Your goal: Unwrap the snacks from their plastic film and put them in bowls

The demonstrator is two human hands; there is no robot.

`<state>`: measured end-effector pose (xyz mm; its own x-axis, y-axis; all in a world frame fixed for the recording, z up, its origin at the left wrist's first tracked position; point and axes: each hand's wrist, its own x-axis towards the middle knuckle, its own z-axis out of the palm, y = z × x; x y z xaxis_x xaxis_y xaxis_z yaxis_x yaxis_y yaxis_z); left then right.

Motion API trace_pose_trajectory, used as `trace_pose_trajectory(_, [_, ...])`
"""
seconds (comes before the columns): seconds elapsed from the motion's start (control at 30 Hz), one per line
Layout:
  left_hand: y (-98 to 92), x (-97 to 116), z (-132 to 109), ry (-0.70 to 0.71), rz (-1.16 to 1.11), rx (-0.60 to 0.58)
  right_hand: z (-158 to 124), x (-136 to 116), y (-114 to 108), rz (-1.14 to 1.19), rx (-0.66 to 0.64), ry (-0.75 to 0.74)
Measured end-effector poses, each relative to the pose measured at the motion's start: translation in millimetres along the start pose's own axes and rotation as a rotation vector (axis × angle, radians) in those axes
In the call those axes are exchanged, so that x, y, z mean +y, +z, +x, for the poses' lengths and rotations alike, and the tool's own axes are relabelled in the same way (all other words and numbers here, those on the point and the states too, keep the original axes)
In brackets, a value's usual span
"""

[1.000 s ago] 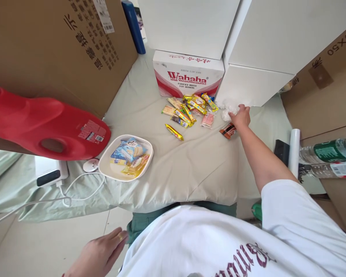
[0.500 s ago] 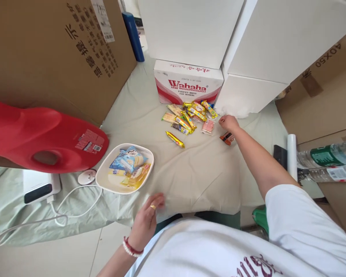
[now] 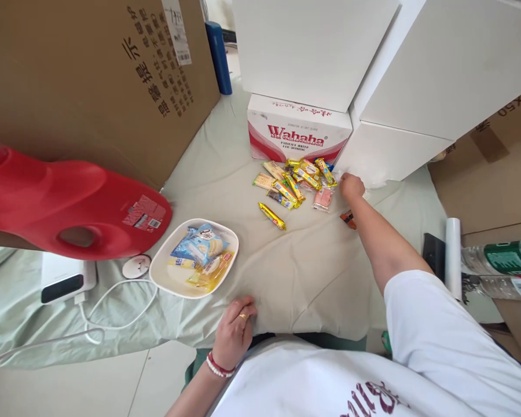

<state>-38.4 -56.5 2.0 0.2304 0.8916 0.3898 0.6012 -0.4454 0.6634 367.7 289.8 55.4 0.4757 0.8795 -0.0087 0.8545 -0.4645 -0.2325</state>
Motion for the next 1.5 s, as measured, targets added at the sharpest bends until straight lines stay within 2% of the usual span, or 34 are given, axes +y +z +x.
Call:
trace_pose_trajectory(0.1, [-0.9,0,-1,-0.045,-0.031,0.011,-18,2,-14,0.104,0.096,-0.014])
trace_pose_trajectory(0.2, [-5.9,2,1,-0.168,-0.113,-0.011,-60,14,-31,0.518,0.144,-0.069])
trace_pose_trajectory(0.27, [-8.9,8,8,-0.258,-0.219,-0.045,-101,27,-37,0.914,0.003,-0.087])
trace_pose_trajectory(0.33, [-7.8,17,23,-0.353,-0.393,-0.113,-148,41,-37,1.259,-0.231,-0.054])
trace_pose_trajectory(0.43, [6.9,33,57,-0.567,-0.738,-0.233,-217,55,-24,1.562,-0.462,0.087])
trace_pose_trajectory(0.53, [32.7,49,94,-0.731,-0.977,-0.232,-271,56,-3,1.741,-0.534,0.258])
trace_pose_trajectory(0.67, [63.4,66,124,-0.799,-0.973,-0.206,-312,46,14,1.841,-0.480,0.354])
trace_pose_trajectory(0.77, [75.9,73,128,-0.906,-1.074,-0.264,-326,39,11,1.785,-0.440,0.308])
trace_pose_trajectory(0.83, [79.3,73,124,-1.026,-1.255,-0.338,-329,36,6,1.752,-0.480,0.277])
trace_pose_trajectory(0.9, [79.4,69,120,-1.094,-1.417,-0.344,-329,36,3,1.725,-0.541,0.257])
trace_pose_trajectory(1.0, [75.4,63,115,-1.046,-1.523,-0.237,-328,37,5,1.637,-0.590,0.226])
trace_pose_trajectory(1.13, [69.7,59,115,-0.930,-1.488,-0.115,-331,38,9,1.507,-0.455,0.216])
trace_pose_trajectory(1.2, [69.1,59,115,-0.857,-1.424,-0.116,-334,35,9,1.482,-0.457,0.204])
trace_pose_trajectory(1.3, [70.2,57,112,-0.779,-1.371,-0.190,-335,29,7,1.441,-0.555,0.117])
trace_pose_trajectory(1.4, [69.6,51,108,-0.807,-1.363,-0.151,-332,25,5,1.415,-0.495,0.089])
trace_pose_trajectory(1.5, [66.2,43,106,-0.895,-1.369,-0.077,-327,29,4,1.424,-0.440,0.148])
